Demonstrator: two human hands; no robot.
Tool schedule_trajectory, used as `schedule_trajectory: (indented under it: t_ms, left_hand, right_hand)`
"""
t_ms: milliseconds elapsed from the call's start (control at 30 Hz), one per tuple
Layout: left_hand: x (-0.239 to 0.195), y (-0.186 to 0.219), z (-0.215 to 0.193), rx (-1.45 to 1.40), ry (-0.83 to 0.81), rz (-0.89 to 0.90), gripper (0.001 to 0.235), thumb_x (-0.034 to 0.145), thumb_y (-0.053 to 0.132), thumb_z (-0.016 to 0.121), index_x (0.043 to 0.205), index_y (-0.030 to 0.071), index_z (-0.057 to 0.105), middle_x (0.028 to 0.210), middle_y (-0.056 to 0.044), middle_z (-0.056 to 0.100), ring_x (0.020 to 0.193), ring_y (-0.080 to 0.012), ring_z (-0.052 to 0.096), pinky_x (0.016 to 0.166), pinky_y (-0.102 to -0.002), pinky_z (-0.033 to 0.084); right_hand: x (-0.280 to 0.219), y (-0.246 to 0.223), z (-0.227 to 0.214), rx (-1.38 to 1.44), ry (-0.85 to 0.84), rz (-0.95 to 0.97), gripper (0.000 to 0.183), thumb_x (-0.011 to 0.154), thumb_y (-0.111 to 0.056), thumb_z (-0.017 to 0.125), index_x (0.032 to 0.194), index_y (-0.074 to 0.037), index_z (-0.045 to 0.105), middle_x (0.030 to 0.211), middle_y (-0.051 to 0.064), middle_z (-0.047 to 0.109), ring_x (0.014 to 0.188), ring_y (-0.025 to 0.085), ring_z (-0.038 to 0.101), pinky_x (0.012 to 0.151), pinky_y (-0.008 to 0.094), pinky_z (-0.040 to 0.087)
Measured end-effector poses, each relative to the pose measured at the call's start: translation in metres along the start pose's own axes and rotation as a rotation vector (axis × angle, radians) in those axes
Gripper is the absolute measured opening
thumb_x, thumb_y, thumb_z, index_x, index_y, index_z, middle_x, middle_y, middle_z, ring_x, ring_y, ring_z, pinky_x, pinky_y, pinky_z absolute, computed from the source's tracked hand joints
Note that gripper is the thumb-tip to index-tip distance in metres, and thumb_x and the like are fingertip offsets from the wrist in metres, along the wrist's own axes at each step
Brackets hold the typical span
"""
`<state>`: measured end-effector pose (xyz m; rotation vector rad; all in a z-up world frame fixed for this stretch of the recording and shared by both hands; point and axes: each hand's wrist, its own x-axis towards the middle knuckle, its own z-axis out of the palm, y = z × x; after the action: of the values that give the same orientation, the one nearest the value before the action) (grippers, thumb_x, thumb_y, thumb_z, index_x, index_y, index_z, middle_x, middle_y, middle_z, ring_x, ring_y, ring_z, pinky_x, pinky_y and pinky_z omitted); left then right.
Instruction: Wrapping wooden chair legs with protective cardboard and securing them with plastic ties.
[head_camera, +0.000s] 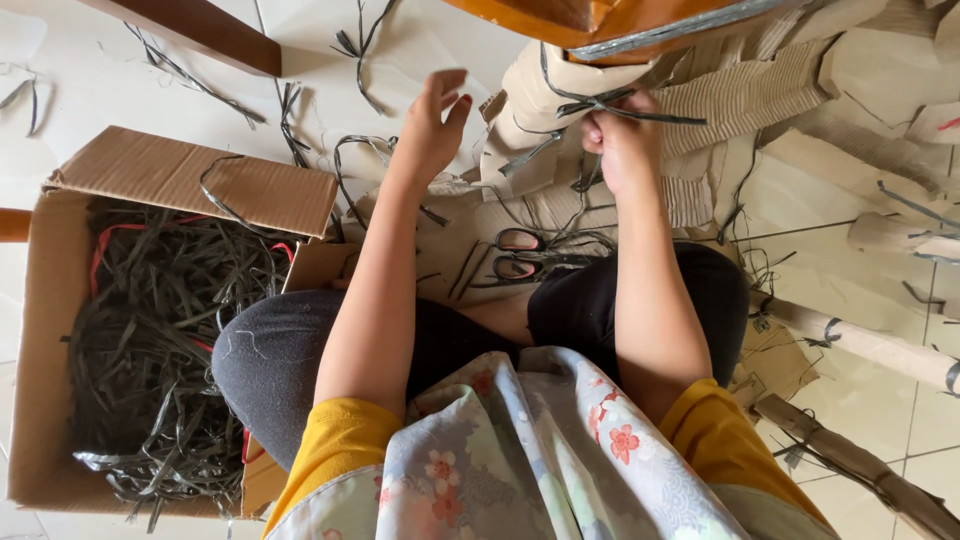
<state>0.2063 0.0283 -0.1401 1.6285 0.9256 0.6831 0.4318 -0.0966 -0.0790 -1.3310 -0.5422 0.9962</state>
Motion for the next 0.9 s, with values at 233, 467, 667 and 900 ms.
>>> schedule_trajectory:
  t_ms: [233,467,667,900]
  left_hand:
    - [0.008,-0.022,0.017,-0.195,-0.099,0.038,0.091,0.097,-0.012,0.062,0.162,0.036,0.021,0.172,-0.011,0.027,0.152,-0.05,0.035,0.121,-0.066,0.035]
    - [0.003,-0.012,0.009,0.264,-0.106,0.222,0.018,0.105,0.024,0.062,0.117,0.018,0.075,0.105,-0.009,0.075,0.102,-0.0369,0.071,0.091,-0.049,0.057]
    - [-0.001,-0.01,-0.005,0.57,0.047,0.17,0.004,0.101,0.034,0.064,0.1,0.033,0.068,0.077,0.016,0.073,0.083,-0.0197,0.073,0.08,-0.041,0.059]
    - [-0.051,0.0,0.003,0.686,-0.145,-0.249,0.012,0.097,0.037,0.062,0.099,0.036,0.074,0.082,-0.002,0.074,0.077,-0.0324,0.076,0.072,-0.049,0.062]
  right_hand:
    - [0.049,0.067,-0.035,-0.766,-0.04,0.387,0.031,0.093,-0.023,0.066,0.103,0.005,0.074,0.09,0.01,0.075,0.071,0.014,0.069,0.065,0.023,0.057]
    - [0.037,0.056,-0.028,-0.881,-0.033,0.17,0.024,0.092,-0.017,0.067,0.101,0.003,0.075,0.086,0.013,0.074,0.074,0.023,0.071,0.068,0.032,0.057]
    - [0.01,0.024,-0.01,-0.995,0.0,-0.104,0.016,0.091,-0.009,0.068,0.099,0.002,0.077,0.081,0.017,0.073,0.078,0.034,0.072,0.072,0.043,0.057]
    - [-0.051,-0.004,0.0,-1.115,-0.086,-0.356,0.014,0.092,-0.008,0.074,0.103,-0.011,0.081,0.083,0.014,0.076,0.084,0.037,0.074,0.074,0.045,0.059]
